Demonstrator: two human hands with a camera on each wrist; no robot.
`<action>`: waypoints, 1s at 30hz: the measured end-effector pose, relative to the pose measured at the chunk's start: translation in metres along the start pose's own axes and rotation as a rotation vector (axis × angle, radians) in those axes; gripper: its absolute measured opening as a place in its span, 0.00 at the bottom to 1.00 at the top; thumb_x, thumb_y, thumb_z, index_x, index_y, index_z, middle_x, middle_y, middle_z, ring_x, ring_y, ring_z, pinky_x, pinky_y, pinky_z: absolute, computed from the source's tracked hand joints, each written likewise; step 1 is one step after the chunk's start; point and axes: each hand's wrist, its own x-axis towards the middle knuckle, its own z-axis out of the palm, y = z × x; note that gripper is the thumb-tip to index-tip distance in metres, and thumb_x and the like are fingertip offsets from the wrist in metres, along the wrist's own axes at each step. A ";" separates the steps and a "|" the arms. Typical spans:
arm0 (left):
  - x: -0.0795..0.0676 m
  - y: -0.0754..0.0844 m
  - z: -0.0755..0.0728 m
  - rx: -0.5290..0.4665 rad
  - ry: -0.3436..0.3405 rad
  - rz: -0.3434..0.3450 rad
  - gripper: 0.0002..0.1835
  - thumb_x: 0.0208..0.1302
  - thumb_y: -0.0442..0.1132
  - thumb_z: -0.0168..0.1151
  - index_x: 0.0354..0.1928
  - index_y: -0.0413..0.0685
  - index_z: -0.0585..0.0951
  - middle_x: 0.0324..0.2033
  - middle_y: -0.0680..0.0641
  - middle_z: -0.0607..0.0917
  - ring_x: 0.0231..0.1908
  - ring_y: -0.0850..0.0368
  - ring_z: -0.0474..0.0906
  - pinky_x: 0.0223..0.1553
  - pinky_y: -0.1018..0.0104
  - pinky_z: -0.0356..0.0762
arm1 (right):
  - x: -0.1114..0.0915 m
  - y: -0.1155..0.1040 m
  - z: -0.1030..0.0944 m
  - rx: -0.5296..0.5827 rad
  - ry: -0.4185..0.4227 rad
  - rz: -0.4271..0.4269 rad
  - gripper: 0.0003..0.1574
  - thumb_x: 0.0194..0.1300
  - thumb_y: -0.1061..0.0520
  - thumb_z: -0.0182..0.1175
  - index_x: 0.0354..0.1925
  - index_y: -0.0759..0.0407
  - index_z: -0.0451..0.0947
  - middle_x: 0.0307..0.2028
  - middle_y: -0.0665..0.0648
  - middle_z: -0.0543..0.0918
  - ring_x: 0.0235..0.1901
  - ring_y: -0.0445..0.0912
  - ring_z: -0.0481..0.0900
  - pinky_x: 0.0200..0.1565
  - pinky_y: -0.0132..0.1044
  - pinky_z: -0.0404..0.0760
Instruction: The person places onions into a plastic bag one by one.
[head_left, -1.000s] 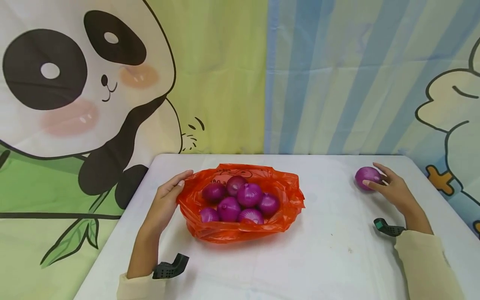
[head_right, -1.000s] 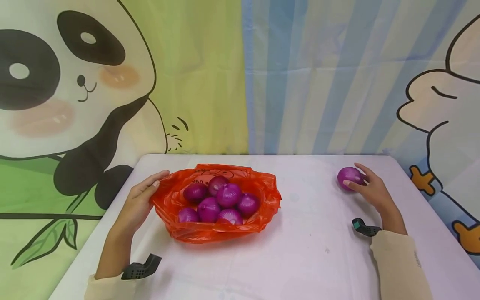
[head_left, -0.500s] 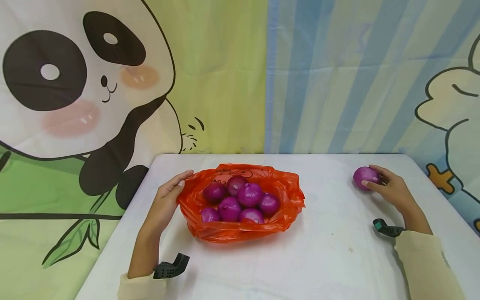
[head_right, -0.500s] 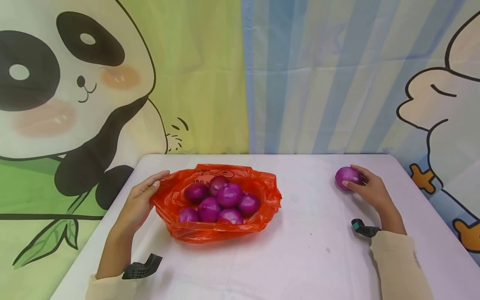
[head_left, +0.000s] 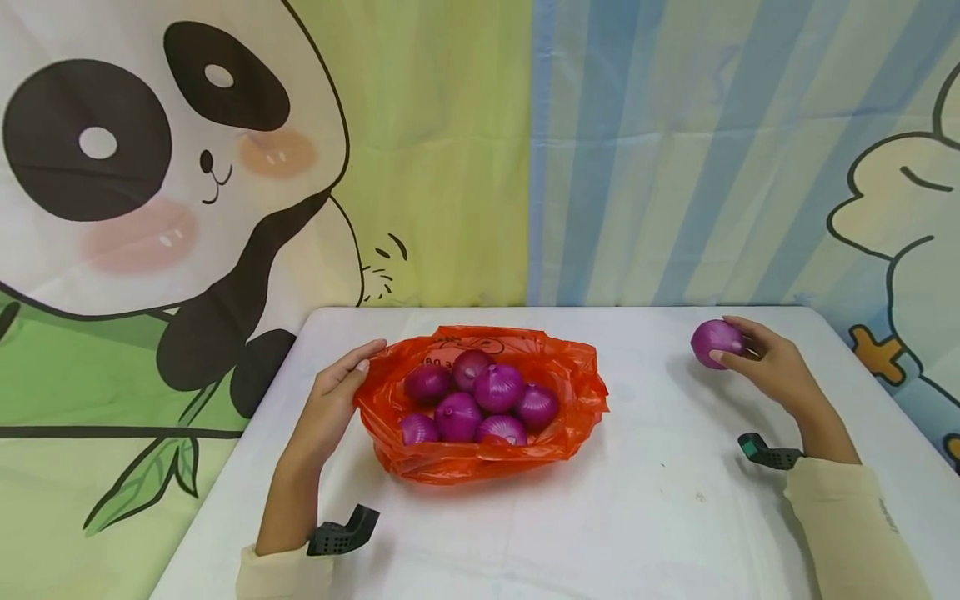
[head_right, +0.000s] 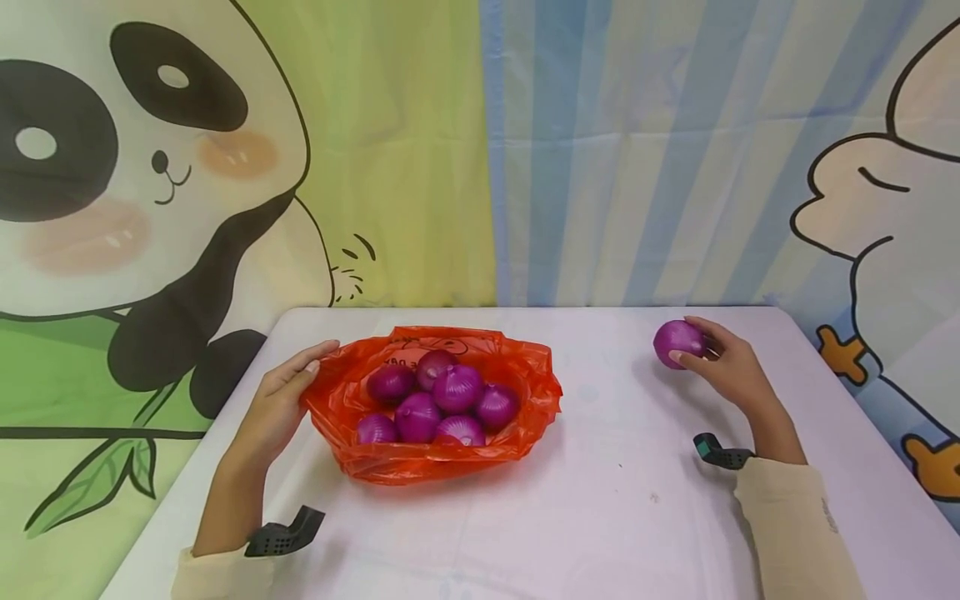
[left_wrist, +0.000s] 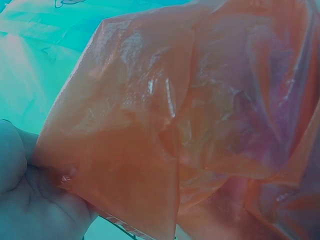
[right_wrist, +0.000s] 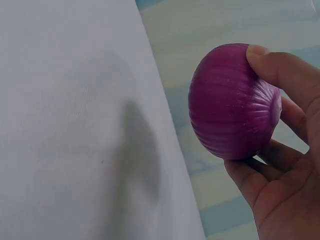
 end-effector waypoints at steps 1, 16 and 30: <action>0.000 0.000 0.000 0.000 0.000 0.001 0.23 0.79 0.41 0.39 0.69 0.40 0.66 0.65 0.42 0.71 0.64 0.46 0.68 0.57 0.71 0.71 | 0.000 -0.004 0.001 -0.001 0.002 -0.014 0.52 0.63 0.40 0.64 0.74 0.59 0.53 0.67 0.76 0.59 0.62 0.74 0.62 0.51 0.64 0.69; 0.001 0.002 0.000 -0.014 -0.003 0.010 0.23 0.79 0.41 0.39 0.69 0.40 0.67 0.64 0.42 0.72 0.64 0.46 0.68 0.57 0.71 0.70 | 0.002 -0.061 -0.002 0.017 -0.033 -0.112 0.48 0.63 0.47 0.67 0.73 0.55 0.58 0.66 0.70 0.64 0.61 0.69 0.67 0.50 0.49 0.75; 0.000 0.002 -0.001 -0.041 -0.025 0.024 0.23 0.79 0.41 0.39 0.70 0.38 0.66 0.65 0.40 0.71 0.64 0.44 0.67 0.58 0.69 0.70 | -0.001 -0.107 0.009 0.159 -0.057 -0.207 0.44 0.62 0.53 0.68 0.72 0.52 0.61 0.65 0.60 0.68 0.62 0.61 0.68 0.42 0.24 0.79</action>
